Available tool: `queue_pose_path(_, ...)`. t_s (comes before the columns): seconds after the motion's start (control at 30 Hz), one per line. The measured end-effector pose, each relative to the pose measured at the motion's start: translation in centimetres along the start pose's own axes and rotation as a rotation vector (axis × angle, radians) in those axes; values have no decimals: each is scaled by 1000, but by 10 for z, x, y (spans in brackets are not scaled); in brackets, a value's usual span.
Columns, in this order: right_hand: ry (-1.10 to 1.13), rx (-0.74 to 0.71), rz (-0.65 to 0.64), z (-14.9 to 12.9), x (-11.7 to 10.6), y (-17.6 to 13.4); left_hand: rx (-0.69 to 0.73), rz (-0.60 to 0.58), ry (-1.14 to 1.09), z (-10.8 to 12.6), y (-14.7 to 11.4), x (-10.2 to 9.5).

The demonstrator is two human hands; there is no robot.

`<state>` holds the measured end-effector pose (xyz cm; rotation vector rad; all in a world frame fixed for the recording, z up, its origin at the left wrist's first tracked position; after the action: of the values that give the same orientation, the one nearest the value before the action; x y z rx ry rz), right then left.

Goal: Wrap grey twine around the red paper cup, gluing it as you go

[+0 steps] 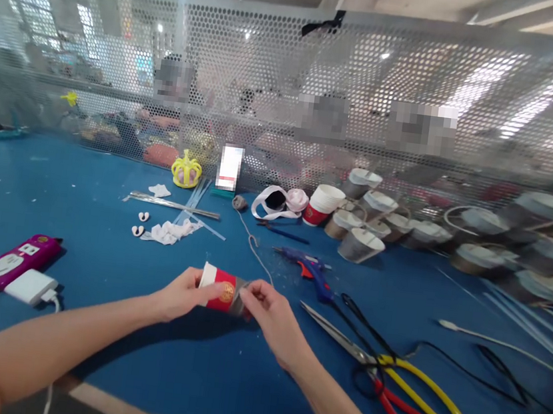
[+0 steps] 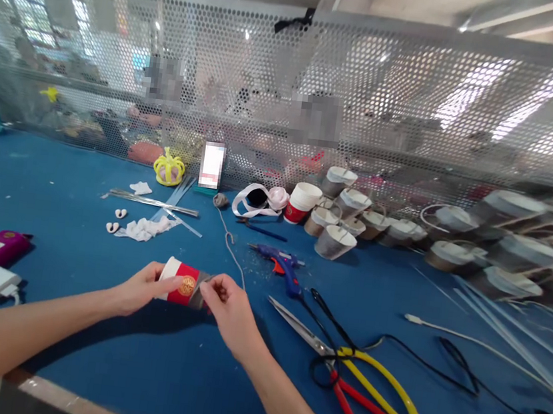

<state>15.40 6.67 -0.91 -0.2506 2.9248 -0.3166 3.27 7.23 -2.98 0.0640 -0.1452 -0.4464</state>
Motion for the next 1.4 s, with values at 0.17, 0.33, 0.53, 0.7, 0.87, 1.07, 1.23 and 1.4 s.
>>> queue_pose_path(0.17, -61, -73, 54, -2, -4, 4, 27, 63, -38, 4, 2, -4)
queue_pose_path(0.33, -117, -102, 80, -1, -7, 6, 46, 38, 14, 8, 1, -2)
queue_pose_path(0.53, -121, -127, 51, -7, -4, 8, 6, -77, 149, 3, -4, 6)
queue_pose_path(0.7, -103, -130, -25, -21, 7, 10, -1, -160, 217, -4, -8, 12)
queue_pose_path(0.87, -81, -101, -62, -35, 12, 17, -34, -203, 202, -6, -10, 18)
queue_pose_path(1.07, -139, -107, -131, -46, 30, 34, -62, -184, 152, -3, -11, 19)
queue_pose_path(1.23, -301, -111, -190, -43, 53, 53, -186, -109, 54, -9, -12, 18)
queue_pose_path(1.4, -517, -60, -80, -45, 17, 60, -214, 18, -5, -8, -9, 6)
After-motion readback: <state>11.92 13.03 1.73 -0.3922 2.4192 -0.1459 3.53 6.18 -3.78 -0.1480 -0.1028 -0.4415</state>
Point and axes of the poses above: each hand's wrist, its own y-axis towards the middle knuckle, its own x-axis out of the palm, z = x × y, the point moved 9 cm from there along y, towards the middle knuckle, and after that the axes turned 10 degrees about x, right-handed, at the moved point
